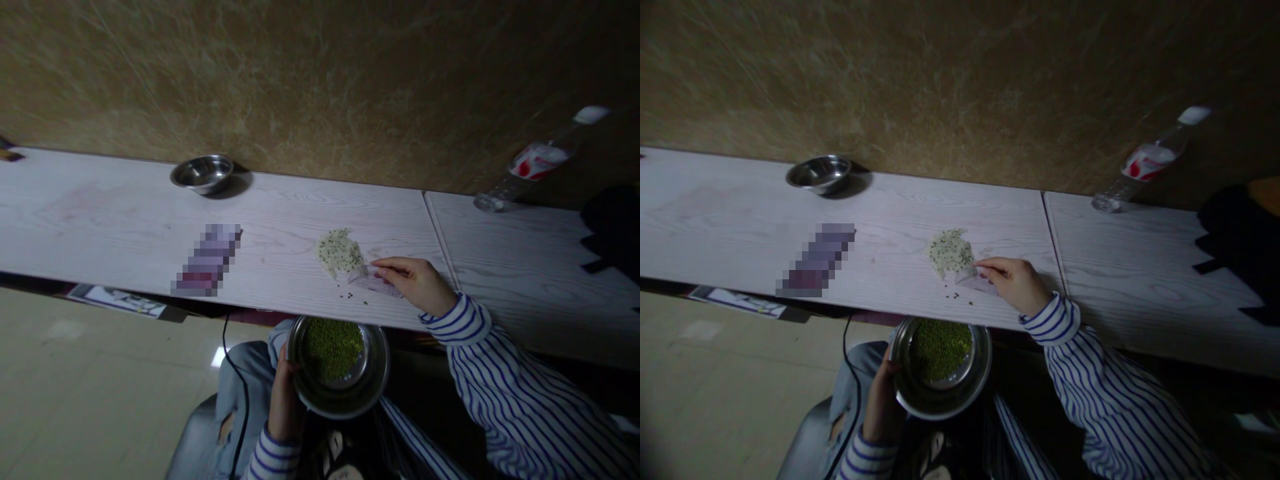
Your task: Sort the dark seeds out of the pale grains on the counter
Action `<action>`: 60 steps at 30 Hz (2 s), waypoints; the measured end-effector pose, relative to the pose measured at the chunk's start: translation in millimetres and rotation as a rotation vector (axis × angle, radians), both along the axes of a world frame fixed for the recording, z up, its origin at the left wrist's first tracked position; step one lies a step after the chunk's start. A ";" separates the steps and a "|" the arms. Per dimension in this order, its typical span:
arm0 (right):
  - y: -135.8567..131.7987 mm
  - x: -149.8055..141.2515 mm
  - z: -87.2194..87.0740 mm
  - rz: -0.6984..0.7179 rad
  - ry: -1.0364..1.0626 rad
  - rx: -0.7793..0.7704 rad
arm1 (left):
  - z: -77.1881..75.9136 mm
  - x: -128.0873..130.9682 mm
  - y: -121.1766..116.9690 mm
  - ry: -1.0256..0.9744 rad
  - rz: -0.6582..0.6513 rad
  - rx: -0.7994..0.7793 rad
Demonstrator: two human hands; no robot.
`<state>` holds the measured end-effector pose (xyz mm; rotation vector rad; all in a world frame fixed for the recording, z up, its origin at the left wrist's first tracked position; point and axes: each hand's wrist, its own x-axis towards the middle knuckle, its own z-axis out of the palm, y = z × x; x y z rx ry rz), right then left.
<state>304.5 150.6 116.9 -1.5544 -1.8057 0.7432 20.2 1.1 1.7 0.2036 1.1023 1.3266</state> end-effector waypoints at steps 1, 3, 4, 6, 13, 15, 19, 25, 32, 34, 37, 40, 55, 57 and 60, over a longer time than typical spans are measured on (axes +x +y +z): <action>-0.9 0.2 -2.5 -0.024 0.013 -0.001 | 0.1 0.4 -0.1 -0.003 -0.009 0.000; -2.6 -3.1 -8.8 -0.056 0.053 0.005 | 0.9 1.5 -0.1 -0.013 -0.032 0.001; -3.4 -6.2 -12.5 -0.064 0.077 0.014 | 1.4 2.1 0.0 -0.010 -0.032 0.006; -4.8 -12.8 -19.8 -0.067 0.100 0.034 | 2.2 2.9 0.5 0.005 -0.030 0.018; -7.5 -2.3 -27.0 -0.170 0.095 0.057 | 0.2 1.6 1.6 0.004 -0.026 -0.004; -7.7 6.2 -22.7 -0.170 0.123 0.042 | 1.6 2.8 1.6 0.010 -0.033 0.000; -5.7 15.5 -14.9 -0.186 0.179 0.053 | 6.9 6.4 1.8 0.052 -0.051 0.022; 4.3 10.3 -15.5 -0.220 0.170 0.080 | 2.8 1.8 1.8 0.030 -0.049 0.002; -0.2 -1.9 -9.5 -0.124 0.109 0.038 | 3.0 1.6 1.6 0.028 -0.022 -0.008; -5.0 -0.7 -4.8 -0.106 0.102 0.025 | 4.2 2.0 1.1 0.021 -0.020 -0.018; -11.1 3.9 -0.1 -0.109 0.105 0.015 | 3.9 1.6 0.4 -0.006 -0.027 -0.023; -14.6 8.5 -0.2 -0.104 0.102 0.034 | 2.9 1.4 0.8 -0.018 -0.026 -0.023; -14.5 -1.3 -7.9 -0.046 0.118 -0.013 | 0.3 -1.2 -0.2 -0.018 -0.028 -0.002; -16.5 1.0 -6.3 -0.046 0.134 -0.030 | 2.3 -0.1 0.4 -0.016 -0.019 -0.012; -19.4 4.5 -4.1 -0.054 0.155 -0.048 | 8.7 4.3 1.6 0.001 0.012 -0.034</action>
